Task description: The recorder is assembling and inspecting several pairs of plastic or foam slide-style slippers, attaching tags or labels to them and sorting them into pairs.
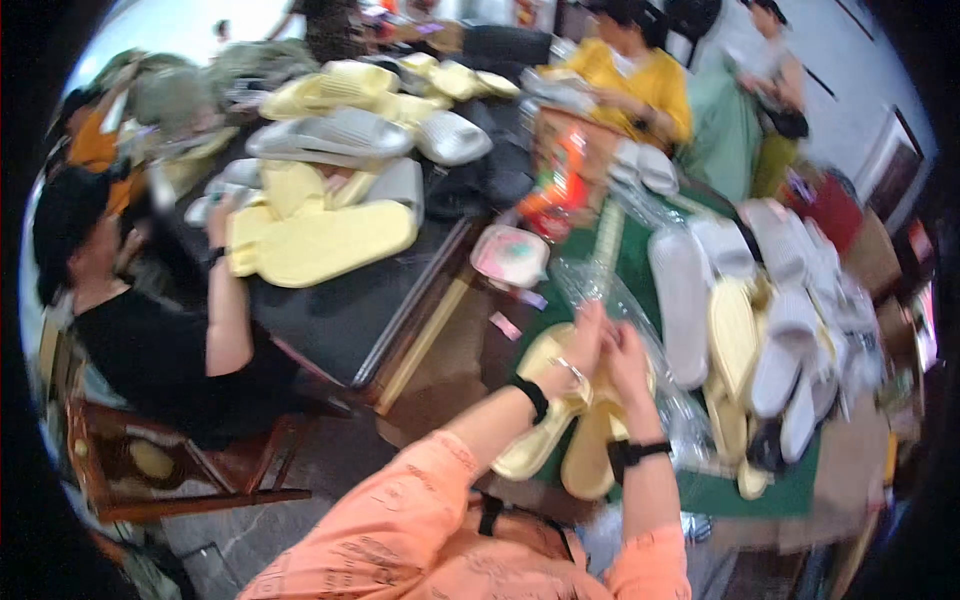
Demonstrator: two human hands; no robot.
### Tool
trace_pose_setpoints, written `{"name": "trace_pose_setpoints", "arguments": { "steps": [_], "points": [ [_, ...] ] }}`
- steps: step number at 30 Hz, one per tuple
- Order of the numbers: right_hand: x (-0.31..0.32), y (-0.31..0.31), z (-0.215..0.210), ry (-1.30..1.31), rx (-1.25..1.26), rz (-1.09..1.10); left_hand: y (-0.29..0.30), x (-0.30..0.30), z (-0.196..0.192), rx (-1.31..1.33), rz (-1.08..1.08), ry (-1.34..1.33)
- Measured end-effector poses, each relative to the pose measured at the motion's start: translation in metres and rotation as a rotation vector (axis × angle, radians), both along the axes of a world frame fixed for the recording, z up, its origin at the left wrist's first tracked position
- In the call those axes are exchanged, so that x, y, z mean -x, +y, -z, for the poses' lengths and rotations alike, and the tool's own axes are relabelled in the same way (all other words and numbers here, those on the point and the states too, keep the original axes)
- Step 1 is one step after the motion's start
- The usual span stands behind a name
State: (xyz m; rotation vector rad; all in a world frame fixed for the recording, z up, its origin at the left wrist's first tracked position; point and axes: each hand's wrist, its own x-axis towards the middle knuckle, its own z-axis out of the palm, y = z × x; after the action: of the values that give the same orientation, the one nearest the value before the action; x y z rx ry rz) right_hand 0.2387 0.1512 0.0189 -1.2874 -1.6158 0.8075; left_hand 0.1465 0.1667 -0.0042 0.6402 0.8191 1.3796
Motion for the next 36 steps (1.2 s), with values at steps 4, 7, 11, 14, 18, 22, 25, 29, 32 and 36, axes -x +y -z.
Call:
{"name": "trace_pose_setpoints", "arguments": {
  "steps": [4,7,11,14,18,22,25,29,32,36],
  "points": [
    [0.019,-0.005,-0.021,0.12,0.204,-0.068,0.003,0.02,-0.014,-0.019,0.003,0.091],
    [0.01,-0.006,-0.013,0.101,0.175,-0.008,0.001,0.008,-0.015,0.008,0.05,0.108],
    [0.003,-0.002,0.001,0.311,0.11,0.18,0.0,0.019,-0.007,-0.016,0.212,0.235],
    [0.003,-0.002,0.003,0.398,0.065,0.206,0.001,0.02,-0.002,-0.028,0.268,0.374],
    [0.0,-0.003,0.001,0.351,0.06,0.224,-0.006,0.016,-0.014,-0.017,0.237,0.354],
    [0.006,0.0,0.0,0.307,-0.04,0.277,-0.004,0.019,-0.009,-0.06,0.148,0.324],
    [0.001,0.004,0.009,0.3,-0.17,0.246,-0.004,0.015,-0.011,-0.038,0.096,0.266],
    [0.006,-0.003,0.001,0.315,-0.028,0.191,-0.004,0.023,-0.011,0.015,0.09,0.102],
    [0.005,-0.005,-0.001,0.253,0.026,0.202,-0.005,0.023,-0.011,0.019,0.097,0.011],
    [0.004,-0.005,-0.001,0.285,0.009,0.202,-0.004,0.022,-0.011,0.01,0.098,-0.024]
  ]
}}
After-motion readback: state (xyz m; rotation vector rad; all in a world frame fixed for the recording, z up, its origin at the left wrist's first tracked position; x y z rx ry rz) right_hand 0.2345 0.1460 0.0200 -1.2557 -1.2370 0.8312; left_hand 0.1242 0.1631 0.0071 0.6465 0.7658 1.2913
